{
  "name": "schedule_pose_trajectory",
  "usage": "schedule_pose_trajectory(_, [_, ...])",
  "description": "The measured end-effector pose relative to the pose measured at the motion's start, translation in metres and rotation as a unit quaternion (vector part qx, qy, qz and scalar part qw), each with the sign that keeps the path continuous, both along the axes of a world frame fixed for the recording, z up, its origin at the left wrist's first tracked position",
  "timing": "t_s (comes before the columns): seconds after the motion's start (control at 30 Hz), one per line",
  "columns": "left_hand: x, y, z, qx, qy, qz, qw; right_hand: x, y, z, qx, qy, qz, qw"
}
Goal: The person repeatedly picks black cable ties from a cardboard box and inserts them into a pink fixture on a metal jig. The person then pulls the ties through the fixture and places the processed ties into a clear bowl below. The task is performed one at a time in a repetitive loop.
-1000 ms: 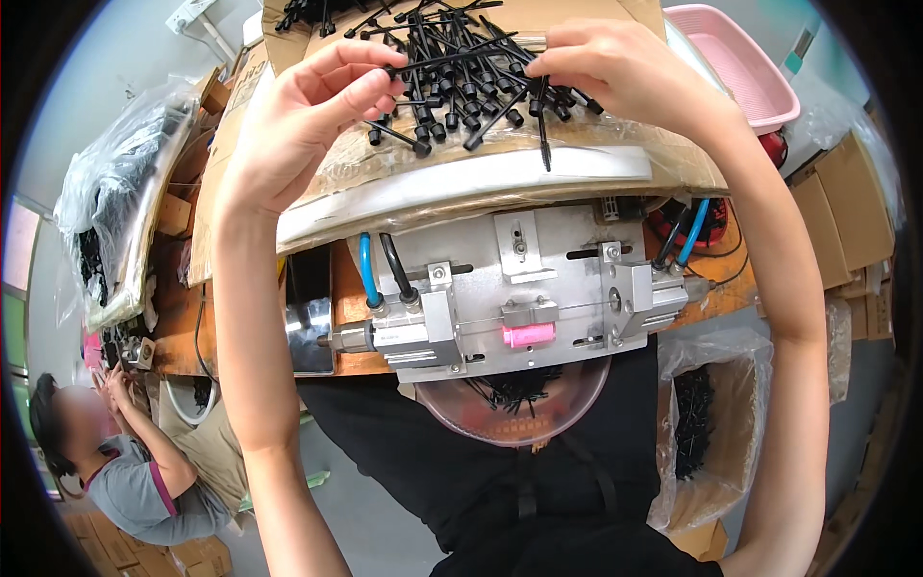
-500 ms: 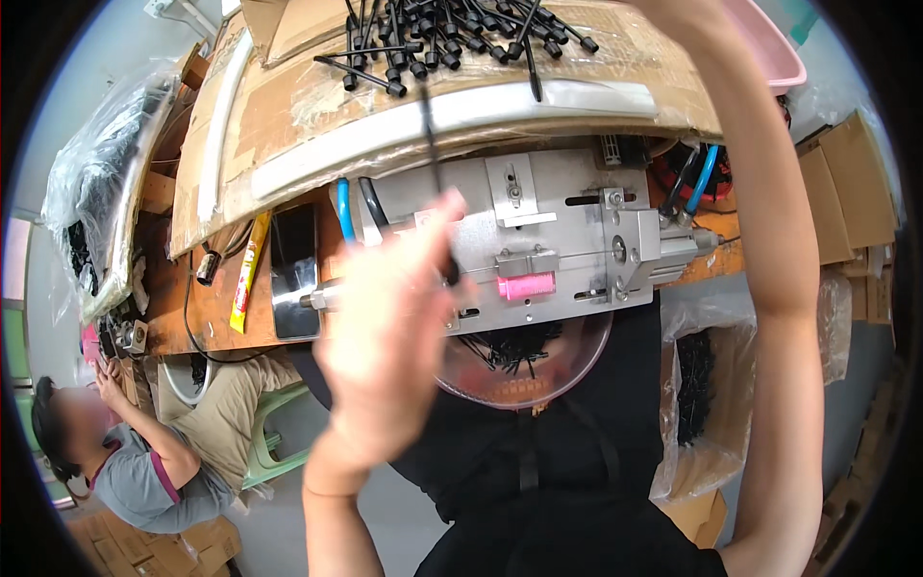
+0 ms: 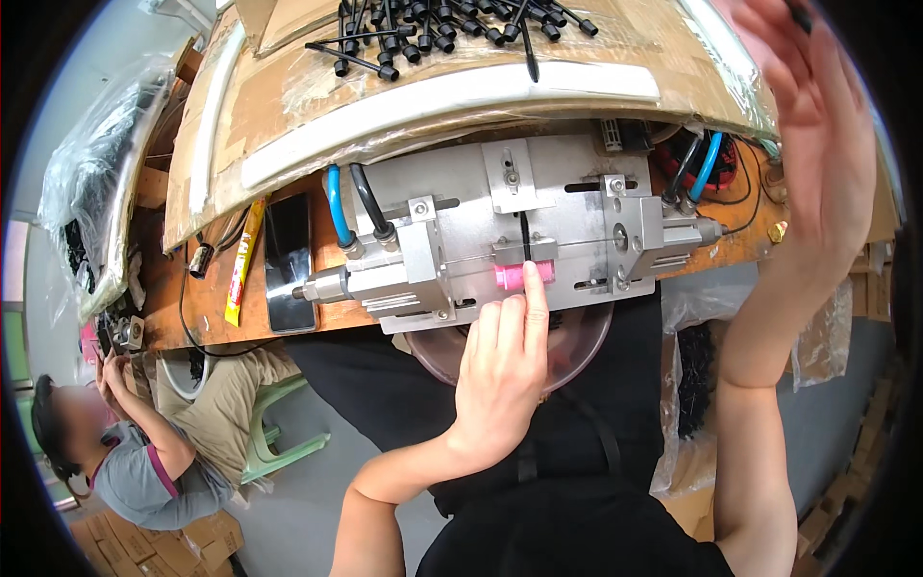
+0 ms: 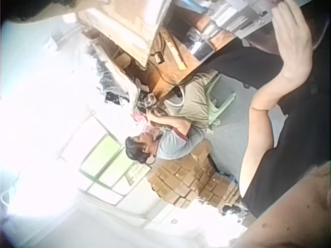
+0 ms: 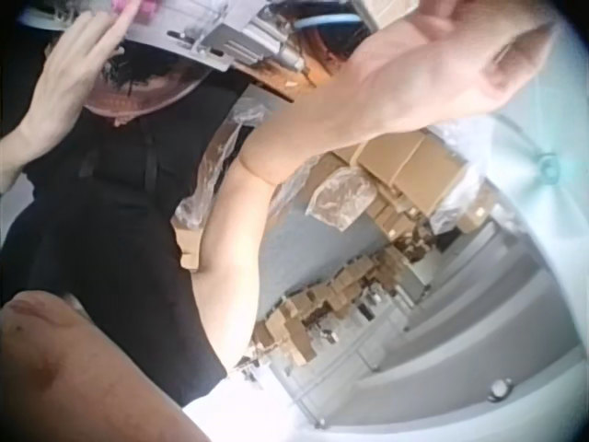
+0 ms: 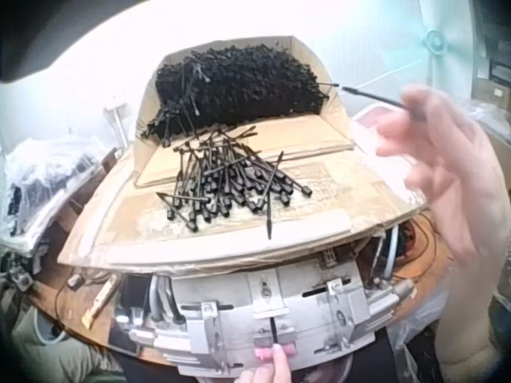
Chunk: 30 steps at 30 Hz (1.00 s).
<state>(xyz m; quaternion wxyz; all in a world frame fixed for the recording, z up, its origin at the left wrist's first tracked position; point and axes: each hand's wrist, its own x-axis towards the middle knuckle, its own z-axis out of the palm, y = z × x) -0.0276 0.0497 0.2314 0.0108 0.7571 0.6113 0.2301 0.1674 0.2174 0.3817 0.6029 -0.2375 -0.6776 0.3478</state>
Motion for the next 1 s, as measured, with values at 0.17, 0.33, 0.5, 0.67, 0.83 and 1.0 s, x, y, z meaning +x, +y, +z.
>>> schedule_pose_trajectory(0.17, [0.000, 0.003, 0.004, -0.001, -0.001, -0.027, 1.000, 0.000, -0.053, -0.032, 0.072, -0.109, -0.103, 0.986])
schedule_pose_trajectory(0.33, [-0.037, 0.034, 0.046, 0.048, -0.041, -0.082, 0.995, -0.029, -0.120, -0.103, 0.015, -0.280, -0.047, 0.959])
schedule_pose_trajectory(0.5, [-0.093, 0.162, 0.091, 0.258, -0.044, 0.046, 0.964, -0.055, -0.145, -0.149, 0.018, -0.317, -0.064, 0.946])
schedule_pose_trajectory(0.67, [-0.091, 0.184, 0.123, -0.006, -0.121, 0.085, 0.989, -0.063, -0.137, -0.166, 0.027, -0.347, -0.054, 0.936])
schedule_pose_trajectory(0.83, [-0.088, 0.158, 0.131, 0.079, -0.093, 0.063, 0.991, -0.066, -0.130, -0.157, 0.029, -0.368, -0.046, 0.928])
schedule_pose_trajectory(1.0, [-0.078, 0.095, 0.106, 0.199, -0.138, -0.006, 0.970, -0.053, -0.072, -0.094, 0.213, -0.396, -0.095, 0.888])
